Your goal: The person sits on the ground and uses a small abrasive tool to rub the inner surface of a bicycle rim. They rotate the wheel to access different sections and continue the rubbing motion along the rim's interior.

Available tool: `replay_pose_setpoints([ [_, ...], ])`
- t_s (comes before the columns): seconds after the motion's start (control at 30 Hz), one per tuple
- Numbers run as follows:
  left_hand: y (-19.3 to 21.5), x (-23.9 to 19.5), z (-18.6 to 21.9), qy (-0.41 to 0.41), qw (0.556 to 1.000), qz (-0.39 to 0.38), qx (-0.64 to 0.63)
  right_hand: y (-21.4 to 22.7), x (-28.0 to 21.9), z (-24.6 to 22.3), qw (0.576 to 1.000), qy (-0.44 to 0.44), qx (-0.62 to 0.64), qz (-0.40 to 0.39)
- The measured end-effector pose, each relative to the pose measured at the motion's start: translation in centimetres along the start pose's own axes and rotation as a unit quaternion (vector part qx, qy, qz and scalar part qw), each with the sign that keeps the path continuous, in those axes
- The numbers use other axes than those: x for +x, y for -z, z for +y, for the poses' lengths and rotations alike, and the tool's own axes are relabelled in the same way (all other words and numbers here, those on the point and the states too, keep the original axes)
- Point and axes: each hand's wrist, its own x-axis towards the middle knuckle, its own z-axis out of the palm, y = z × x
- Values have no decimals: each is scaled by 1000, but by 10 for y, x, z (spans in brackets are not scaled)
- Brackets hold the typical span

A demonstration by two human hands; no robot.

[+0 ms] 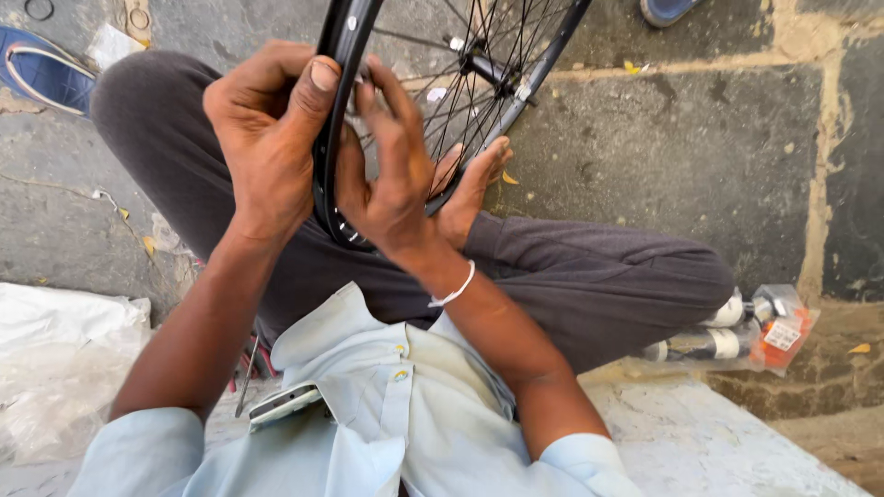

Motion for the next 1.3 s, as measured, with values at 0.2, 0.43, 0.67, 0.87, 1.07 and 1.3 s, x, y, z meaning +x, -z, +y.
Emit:
replay_pose_setpoints([
  [0.2, 9, 41, -21, 36, 999, 18, 8, 13, 3, 30, 995, -85, 39, -18],
  [0.43, 17, -15, -28, 38, 995, 87, 16, 33, 25, 39, 972, -106, 61, -202],
  [0.67, 19, -15, -26, 55, 994, 88, -21, 29, 66, 39, 896, -112, 186, -387],
  [0.87, 18, -22, -30, 77, 991, 83, -71, 27, 57, 47, 887, -112, 225, -388],
  [1.07, 15, -20, -29, 74, 990, 104, -60, 14, 35, 28, 975, 76, -27, -207],
  [1.3, 17, -21, -26, 83, 994, 36, -64, 9, 28, 35, 982, 43, -55, -177],
])
